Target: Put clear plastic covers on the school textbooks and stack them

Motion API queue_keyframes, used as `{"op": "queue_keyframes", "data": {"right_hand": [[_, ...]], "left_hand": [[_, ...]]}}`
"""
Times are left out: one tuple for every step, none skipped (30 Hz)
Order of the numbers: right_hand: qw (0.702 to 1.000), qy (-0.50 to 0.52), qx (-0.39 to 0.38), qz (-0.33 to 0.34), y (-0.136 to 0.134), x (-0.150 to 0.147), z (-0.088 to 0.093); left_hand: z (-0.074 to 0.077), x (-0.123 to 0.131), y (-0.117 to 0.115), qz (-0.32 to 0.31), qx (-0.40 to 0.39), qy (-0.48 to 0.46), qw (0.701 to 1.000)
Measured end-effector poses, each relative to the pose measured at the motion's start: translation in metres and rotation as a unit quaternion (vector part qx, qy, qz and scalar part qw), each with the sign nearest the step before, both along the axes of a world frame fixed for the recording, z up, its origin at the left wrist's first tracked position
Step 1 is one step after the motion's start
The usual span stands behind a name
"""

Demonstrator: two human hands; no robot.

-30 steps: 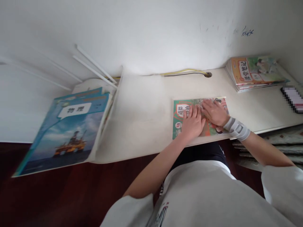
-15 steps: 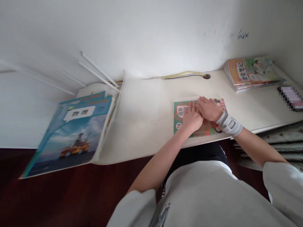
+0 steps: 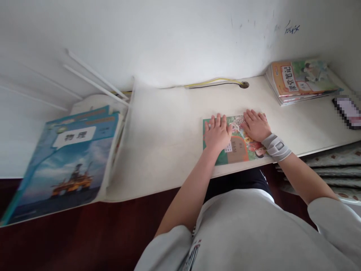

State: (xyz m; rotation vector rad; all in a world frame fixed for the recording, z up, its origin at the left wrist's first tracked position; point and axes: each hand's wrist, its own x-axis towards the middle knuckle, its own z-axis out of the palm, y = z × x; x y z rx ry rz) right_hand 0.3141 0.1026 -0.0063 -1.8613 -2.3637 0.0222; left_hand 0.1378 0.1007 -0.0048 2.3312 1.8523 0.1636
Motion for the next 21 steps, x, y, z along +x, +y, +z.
{"op": "queue_keyframes", "data": {"right_hand": [[1.0, -0.002, -0.002, -0.013, 0.001, 0.006, -0.001], [1.0, -0.002, -0.003, -0.027, 0.001, 0.012, -0.002], [0.999, 0.0, -0.002, -0.042, 0.001, 0.018, -0.003], [0.998, 0.001, 0.001, -0.056, 0.002, 0.023, -0.004], [0.998, 0.001, 0.005, -0.068, 0.002, 0.028, -0.004], [0.997, 0.0, 0.011, -0.077, 0.002, 0.032, -0.005], [0.996, -0.003, 0.017, -0.083, 0.002, 0.034, -0.005], [0.996, -0.007, 0.023, -0.085, 0.002, 0.035, -0.006], [0.996, -0.011, 0.029, -0.085, 0.003, 0.036, -0.006], [0.996, -0.017, 0.034, -0.083, 0.003, 0.035, -0.006], [0.996, -0.023, 0.039, -0.081, 0.003, 0.034, -0.006], [0.995, -0.03, 0.045, -0.08, 0.004, 0.033, -0.006], [0.995, -0.039, 0.054, -0.078, 0.004, 0.031, -0.006], [0.994, -0.05, 0.063, -0.074, 0.004, 0.029, -0.006], [0.993, -0.062, 0.073, -0.069, 0.005, 0.027, -0.005], [0.992, -0.073, 0.08, -0.06, 0.006, 0.024, -0.005], [0.992, -0.081, 0.083, -0.046, 0.007, 0.02, -0.005], [0.993, -0.088, 0.08, -0.026, 0.009, 0.017, -0.004], [0.993, -0.09, 0.075, -0.002, 0.01, 0.012, -0.004], [0.993, -0.091, 0.069, 0.023, 0.012, 0.007, -0.003], [0.993, -0.09, 0.065, 0.048, 0.014, 0.002, -0.002]], "left_hand": [[-0.001, -0.004, 0.002, 0.006, -0.003, -0.002, 1.0], [-0.001, -0.008, 0.004, 0.014, -0.004, -0.002, 1.0], [-0.002, -0.013, 0.006, 0.023, -0.003, -0.001, 1.0], [-0.003, -0.019, 0.008, 0.034, 0.002, 0.001, 0.999], [-0.004, -0.025, 0.009, 0.049, 0.009, 0.005, 0.999], [-0.005, -0.031, 0.01, 0.068, 0.02, 0.01, 0.997], [-0.006, -0.037, 0.01, 0.089, 0.032, 0.015, 0.995], [-0.007, -0.041, 0.01, 0.111, 0.043, 0.02, 0.993], [-0.007, -0.045, 0.01, 0.131, 0.054, 0.023, 0.99], [-0.007, -0.048, 0.009, 0.146, 0.065, 0.024, 0.987], [-0.007, -0.049, 0.008, 0.153, 0.075, 0.021, 0.985], [-0.007, -0.05, 0.008, 0.153, 0.083, 0.012, 0.985], [-0.007, -0.051, 0.007, 0.15, 0.088, -0.002, 0.985], [-0.006, -0.051, 0.007, 0.146, 0.09, -0.026, 0.985], [-0.006, -0.052, 0.008, 0.146, 0.089, -0.068, 0.983], [-0.006, -0.052, 0.009, 0.151, 0.086, -0.121, 0.977], [-0.006, -0.054, 0.011, 0.157, 0.082, -0.176, 0.968], [-0.007, -0.055, 0.014, 0.164, 0.08, -0.228, 0.957], [-0.007, -0.057, 0.017, 0.171, 0.079, -0.27, 0.944], [-0.008, -0.059, 0.021, 0.177, 0.079, -0.3, 0.934], [-0.008, -0.06, 0.025, 0.182, 0.079, -0.32, 0.927]]}}
